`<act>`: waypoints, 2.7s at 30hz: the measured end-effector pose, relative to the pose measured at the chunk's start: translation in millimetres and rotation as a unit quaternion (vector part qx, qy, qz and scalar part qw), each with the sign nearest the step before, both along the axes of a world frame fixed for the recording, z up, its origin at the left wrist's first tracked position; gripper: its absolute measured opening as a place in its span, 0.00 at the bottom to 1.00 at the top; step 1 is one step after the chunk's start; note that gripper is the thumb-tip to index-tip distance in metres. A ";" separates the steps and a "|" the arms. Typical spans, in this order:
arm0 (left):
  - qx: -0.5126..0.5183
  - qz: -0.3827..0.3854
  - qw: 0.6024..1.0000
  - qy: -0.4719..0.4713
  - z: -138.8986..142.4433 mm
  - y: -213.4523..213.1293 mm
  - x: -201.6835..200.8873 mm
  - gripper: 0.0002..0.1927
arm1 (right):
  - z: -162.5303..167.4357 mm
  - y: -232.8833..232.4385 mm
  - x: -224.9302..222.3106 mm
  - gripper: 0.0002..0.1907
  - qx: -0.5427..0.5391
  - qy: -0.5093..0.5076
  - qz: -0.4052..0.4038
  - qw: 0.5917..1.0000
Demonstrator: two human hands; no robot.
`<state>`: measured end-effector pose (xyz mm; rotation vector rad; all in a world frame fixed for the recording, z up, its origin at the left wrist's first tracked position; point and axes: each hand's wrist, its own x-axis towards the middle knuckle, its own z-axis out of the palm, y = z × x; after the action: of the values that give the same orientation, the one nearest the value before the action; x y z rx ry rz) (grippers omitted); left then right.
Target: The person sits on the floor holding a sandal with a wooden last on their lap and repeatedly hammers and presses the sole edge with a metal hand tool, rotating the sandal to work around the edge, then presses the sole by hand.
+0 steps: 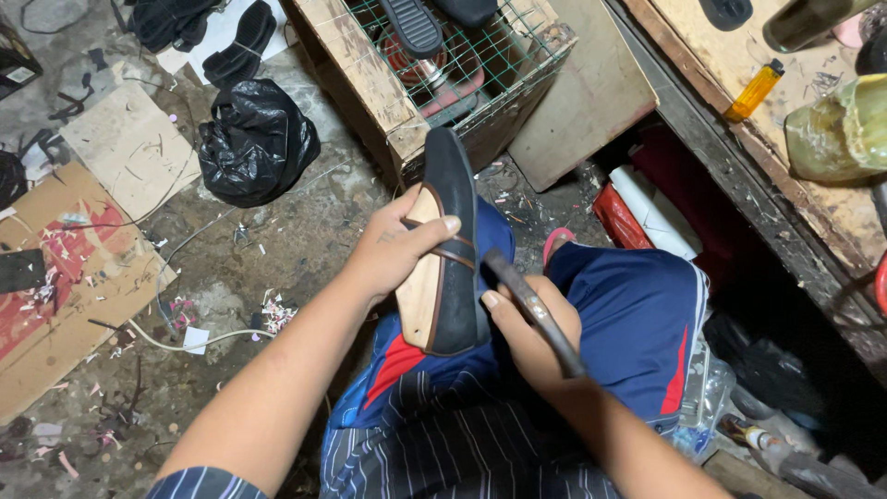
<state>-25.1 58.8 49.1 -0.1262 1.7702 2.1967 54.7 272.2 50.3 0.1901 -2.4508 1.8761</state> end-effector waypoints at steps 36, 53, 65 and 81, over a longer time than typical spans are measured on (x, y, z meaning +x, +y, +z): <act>0.001 -0.011 0.999 0.037 6.1 8.0 9.5 0.29 | -28.3 -8.2 -19.3 0.11 -0.088 -0.060 -0.004 0.994; -0.079 -0.107 0.990 0.051 20.7 23.4 -1.7 0.37 | -45.3 9.9 -41.9 0.14 -0.163 -0.194 0.033 0.967; -0.066 -0.089 0.994 -0.003 9.7 33.1 3.3 0.39 | -33.7 17.7 -34.6 0.18 -0.136 -0.193 0.019 0.971; -0.114 -0.092 0.989 -0.008 14.7 32.2 10.5 0.38 | -47.5 25.1 -30.5 0.23 -0.210 -0.212 0.075 0.952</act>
<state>-14.6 91.0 63.8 -0.0290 1.9365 1.8571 24.2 297.4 2.8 -0.0567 -2.2296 2.6935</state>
